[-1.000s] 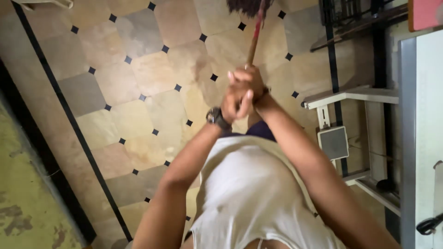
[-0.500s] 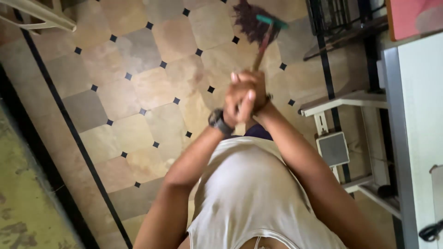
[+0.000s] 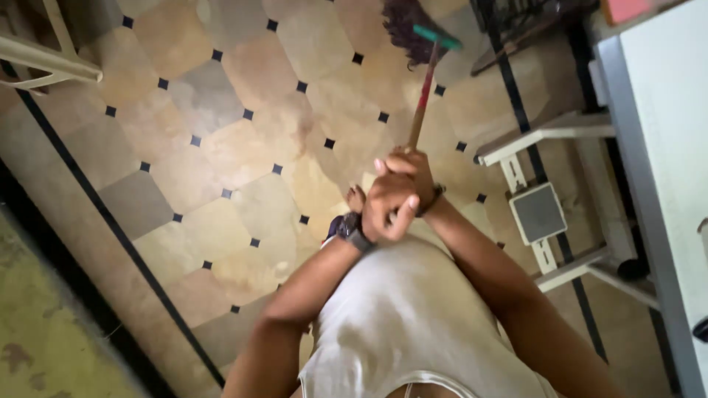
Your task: The person is using a mop and a bucket to clean a tiled floor.
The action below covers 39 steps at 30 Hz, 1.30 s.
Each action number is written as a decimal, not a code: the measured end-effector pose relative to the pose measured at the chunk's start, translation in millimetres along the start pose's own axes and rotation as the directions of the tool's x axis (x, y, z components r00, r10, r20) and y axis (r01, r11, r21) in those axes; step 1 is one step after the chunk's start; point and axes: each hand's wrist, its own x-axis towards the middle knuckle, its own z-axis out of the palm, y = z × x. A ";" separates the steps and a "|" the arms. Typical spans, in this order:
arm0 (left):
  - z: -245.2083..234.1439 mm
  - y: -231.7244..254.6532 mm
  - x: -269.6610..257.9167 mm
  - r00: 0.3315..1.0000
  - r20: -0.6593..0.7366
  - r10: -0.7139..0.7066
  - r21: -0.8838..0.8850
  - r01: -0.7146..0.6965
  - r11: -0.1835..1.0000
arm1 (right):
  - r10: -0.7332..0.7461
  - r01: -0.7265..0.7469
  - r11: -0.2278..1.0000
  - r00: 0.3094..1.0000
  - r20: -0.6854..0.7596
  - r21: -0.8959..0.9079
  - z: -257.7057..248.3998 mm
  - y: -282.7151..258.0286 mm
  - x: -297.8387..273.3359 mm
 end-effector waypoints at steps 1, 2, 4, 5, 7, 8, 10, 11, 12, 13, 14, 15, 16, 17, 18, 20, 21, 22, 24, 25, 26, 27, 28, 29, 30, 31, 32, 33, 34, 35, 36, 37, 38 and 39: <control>-0.9 -11.8 -1.5 1.000 0.010 -0.006 -0.004 0.006 1.000 | 0.010 -0.010 1.000 1.000 -0.007 -0.001 1.5 4.1 -2.2; -1.6 -23.3 -3.5 1.000 -0.001 0.019 -0.009 -0.019 1.000 | 0.011 -0.011 1.000 1.000 -0.002 -0.015 2.9 7.8 -4.7; -1.1 -49.2 -3.9 0.999 0.001 0.051 -0.022 -0.051 0.998 | 0.015 -0.015 0.999 1.000 -0.009 -0.041 3.6 26.0 -5.5; -0.3 -60.8 -5.7 1.000 -0.012 -0.015 -0.026 0.015 1.000 | 0.011 -0.011 0.998 1.000 -0.002 -0.058 4.5 37.8 -5.7; 3.7 -76.8 -10.4 0.997 -0.019 -0.080 -0.030 0.080 0.996 | 0.008 -0.008 0.997 1.000 0.000 -0.077 6.2 44.8 -7.4; 6.9 -82.0 -12.7 0.993 0.009 -0.115 -0.002 0.115 0.993 | 0.012 -0.013 0.998 1.000 -0.012 -0.066 6.7 40.7 -8.4; 13.5 -75.6 -17.7 0.987 0.045 -0.156 0.020 0.155 0.988 | 0.031 -0.032 0.998 0.999 -0.034 -0.046 7.3 31.0 -12.3; 18.1 -66.5 -16.7 0.989 0.044 -0.139 0.023 0.138 0.990 | 0.037 -0.039 0.998 0.998 -0.045 -0.044 4.6 28.2 -12.7; 22.4 -57.4 -15.7 0.992 0.044 -0.122 0.027 0.121 0.992 | 0.044 -0.046 0.998 0.997 -0.057 -0.041 2.1 25.6 -12.9; 19.4 -37.8 -12.4 0.991 0.048 -0.122 0.020 0.121 0.992 | 0.051 -0.054 0.998 0.997 -0.065 -0.034 0.7 22.0 -13.9; 16.0 -18.5 -8.9 0.991 0.096 -0.090 -0.010 0.091 0.996 | 0.059 -0.061 0.998 0.995 -0.074 -0.027 -0.5 18.5 -14.8; 12.0 0.9 -5.5 0.988 0.141 -0.059 -0.039 0.065 0.997 | 0.067 -0.068 0.998 0.994 -0.081 -0.016 -1.0 15.3 -15.3; 9.4 3.5 -6.4 0.988 0.144 -0.061 -0.042 0.067 0.997 | 0.074 -0.075 0.997 0.993 -0.088 -0.005 -1.8 12.3 -15.9; 6.7 6.1 -7.8 0.988 0.151 -0.040 -0.059 0.049 0.997 | 0.082 -0.081 0.997 0.992 -0.096 0.010 -1.8 9.5 -16.9; 4.3 8.8 -9.5 0.987 0.158 -0.019 -0.077 0.031 0.997 | 0.090 -0.088 0.996 0.990 -0.104 0.024 -2.0 6.6 -18.4; 3.3 -14.6 -15.9 0.993 0.118 -0.030 -0.069 0.039 0.997 | 0.090 -0.091 0.996 0.991 -0.097 -0.004 5.3 32.0 -18.4; 2.5 -25.3 -21.4 0.996 0.074 -0.039 -0.059 0.043 0.997 | 0.086 -0.089 0.996 0.992 -0.088 -0.032 10.2 43.4 -20.1; 2.5 -37.9 -25.0 0.996 0.077 -0.044 -0.059 0.048 0.997 | 0.092 -0.095 0.995 0.992 -0.090 -0.030 13.5 47.2 -23.0; 2.1 -64.7 -28.5 0.990 0.034 -0.138 -0.065 0.140 0.988 | 0.078 -0.084 0.993 0.995 -0.069 -0.086 19.0 57.2 -24.4; 2.2 -63.8 -29.8 0.990 0.035 -0.138 -0.065 0.140 0.988 | 0.078 -0.084 0.993 0.994 -0.070 -0.086 20.1 56.4 -25.6; 2.1 -62.9 -30.7 0.986 0.026 -0.162 -0.062 0.163 0.985 | 0.072 -0.079 0.991 0.995 -0.063 -0.106 21.2 55.6 -26.5; 3.1 -62.6 -30.2 0.983 0.019 -0.183 -0.062 0.184 0.981 | 0.066 -0.073 0.989 0.996 -0.057 -0.129 20.4 55.5 -26.8; 1.7 -48.3 -27.0 0.983 0.021 -0.181 -0.065 0.182 0.981 | 0.066 -0.073 0.988 0.996 -0.058 -0.133 9.9 50.8 -28.7; 1.1 -34.1 -23.5 0.986 0.028 -0.167 -0.063 0.168 0.984 | 0.052 -0.062 0.989 0.996 -0.069 -0.135 5.3 43.6 -27.5; 0.4 -20.2 -19.5 0.988 0.034 -0.152 -0.062 0.154 0.986 | 0.039 -0.050 0.989 0.996 -0.081 -0.138 6.6 32.9 -23.8; -2.2 -4.6 -16.5 0.988 0.035 -0.148 -0.067 0.150 0.986 | 0.024 -0.036 0.989 0.996 -0.091 -0.140 5.0 23.7 -23.5; -4.9 10.9 -13.4 0.989 0.056 -0.138 -0.063 0.141 0.988 | 0.008 -0.023 0.990 0.995 -0.100 -0.143 3.5 14.6 -22.9; -8.3 28.1 -12.8 0.988 0.074 -0.133 -0.054 0.138 0.989 | -0.005 -0.010 0.990 0.994 -0.108 -0.138 4.0 3.8 -23.6; -10.1 38.7 -15.5 0.988 0.073 -0.135 -0.054 0.139 0.989 | -0.018 0.002 0.991 0.993 -0.117 -0.133 6.4 -8.5 -24.8; -13.0 48.4 -17.1 0.985 0.095 -0.145 -0.060 0.151 0.987 | -0.033 0.016 0.991 0.991 -0.129 -0.130 9.4 -19.9 -24.8; -15.9 58.0 -18.5 0.981 0.117 -0.154 -0.065 0.163 0.985 | -0.047 0.030 0.992 0.989 -0.141 -0.126 12.2 -31.3 -24.7; -18.3 65.5 -17.6 0.981 0.118 -0.152 -0.065 0.161 0.985 | -0.063 0.044 0.991 0.986 -0.153 -0.124 12.7 -42.7 -22.9; -20.8 72.7 -16.8 0.982 0.172 -0.077 -0.130 0.100 0.986 | -0.078 0.058 0.991 0.983 -0.165 -0.122 13.4 -53.9 -21.2; -23.1 80.7 -16.9 0.976 0.218 -0.003 -0.197 0.047 0.979 | -0.089 0.069 0.991 0.981 -0.175 -0.116 14.3 -66.0 -20.5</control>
